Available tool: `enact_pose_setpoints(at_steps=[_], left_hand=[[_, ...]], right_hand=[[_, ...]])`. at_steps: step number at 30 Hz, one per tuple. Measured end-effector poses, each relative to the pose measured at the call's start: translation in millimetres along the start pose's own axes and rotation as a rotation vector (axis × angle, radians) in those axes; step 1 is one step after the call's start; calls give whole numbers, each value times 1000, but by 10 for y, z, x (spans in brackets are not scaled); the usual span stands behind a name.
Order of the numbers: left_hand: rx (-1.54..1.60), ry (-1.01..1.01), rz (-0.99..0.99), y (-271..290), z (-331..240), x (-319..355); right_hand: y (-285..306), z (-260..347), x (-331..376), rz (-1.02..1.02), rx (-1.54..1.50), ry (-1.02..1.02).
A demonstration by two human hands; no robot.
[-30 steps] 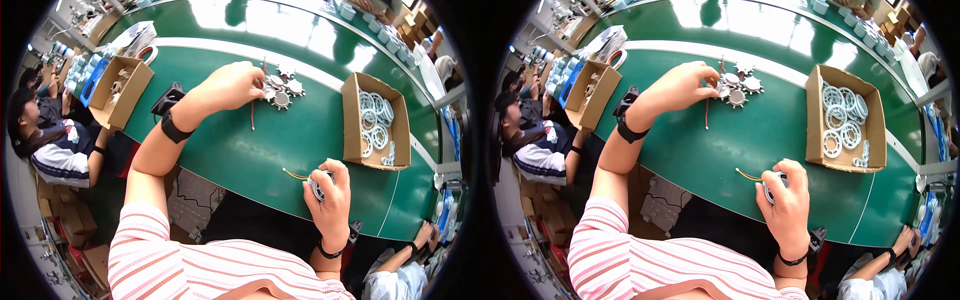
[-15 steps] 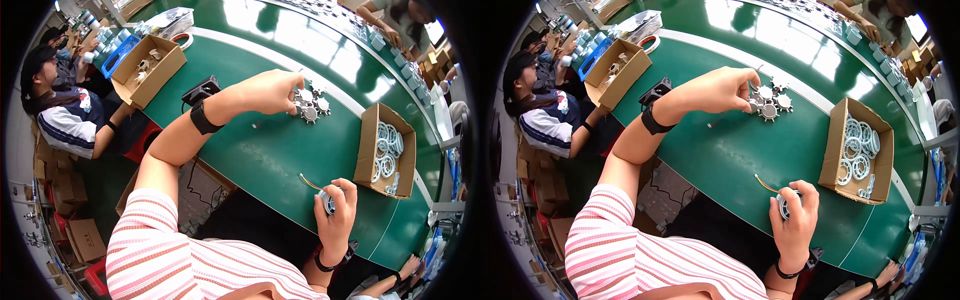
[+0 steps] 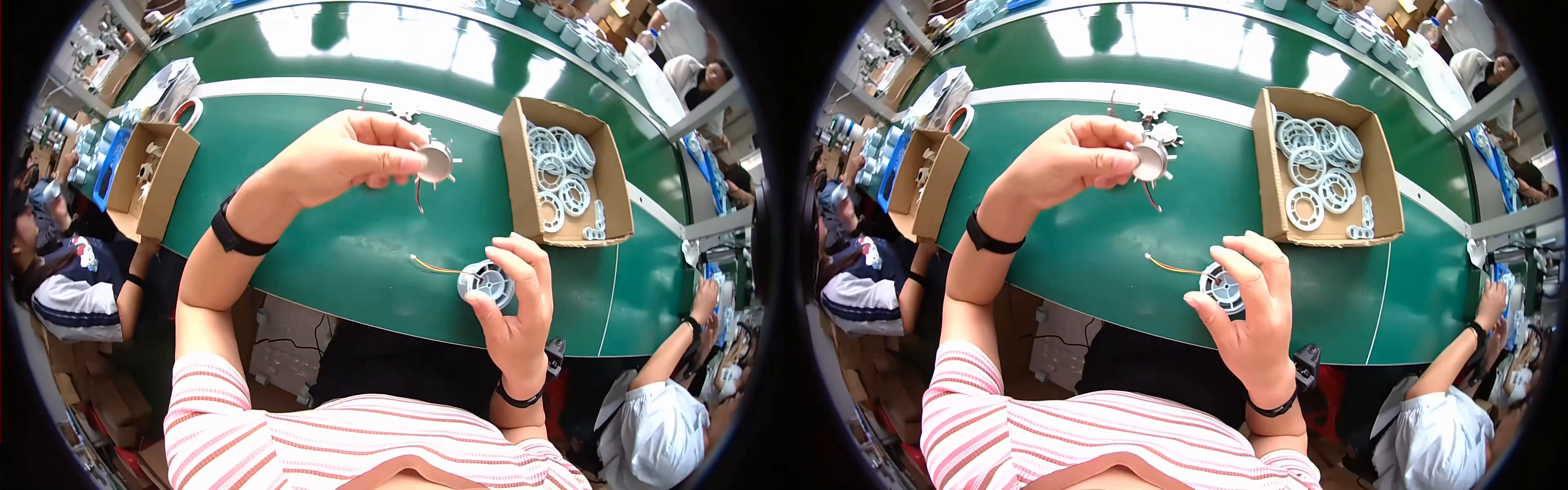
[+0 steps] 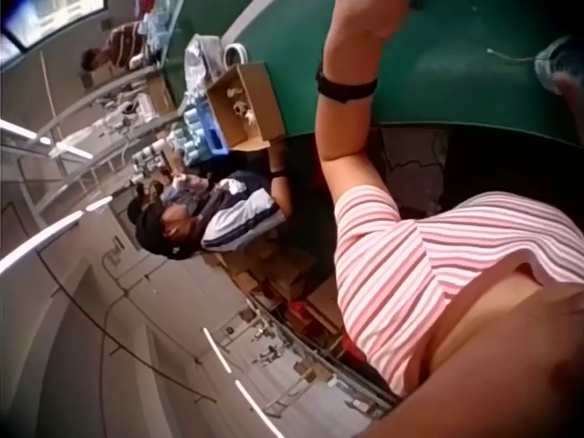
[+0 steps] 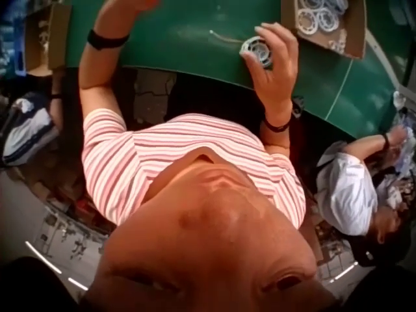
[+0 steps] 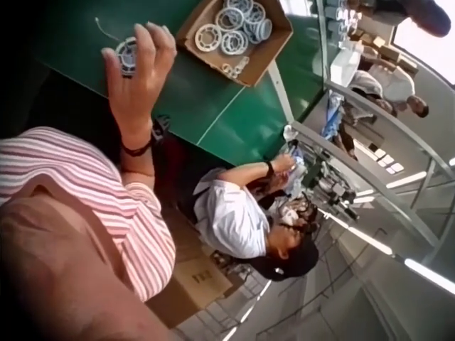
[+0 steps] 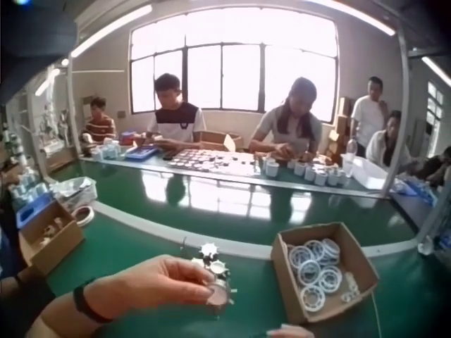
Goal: The person picks up a white plastic housing and a motor with wires, fitting the motor into the housing. They then press a white plastic ring over the top and set the completed assembly on the green table.
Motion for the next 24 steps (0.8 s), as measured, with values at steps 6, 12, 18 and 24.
enact_pose_setpoints(at_steps=[6, 12, 18, 24], left_hand=[[-608, -575, 79, -837, -410, 250], [-764, -711, -14, -1070, -464, 306], [-739, -753, 36, -1098, -427, 290], [-849, -728, 108, -1031, -371, 374]], right_hand=[[94, -5, -16, -278, -476, -232], [182, 39, 14, -186, -502, 2], [241, 28, 83, -242, -586, 7], [195, 47, 103, -319, -868, -82]])
Point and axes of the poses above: each hand's wrist, its own x-axis away from the middle knuckle, its own y-axis out of the back of the hand, z = x × y, the point moved 6 cm from there along -x, towards the middle knuckle, and after that the axes turned 10 degrees about -x, right-handed, at the moved point
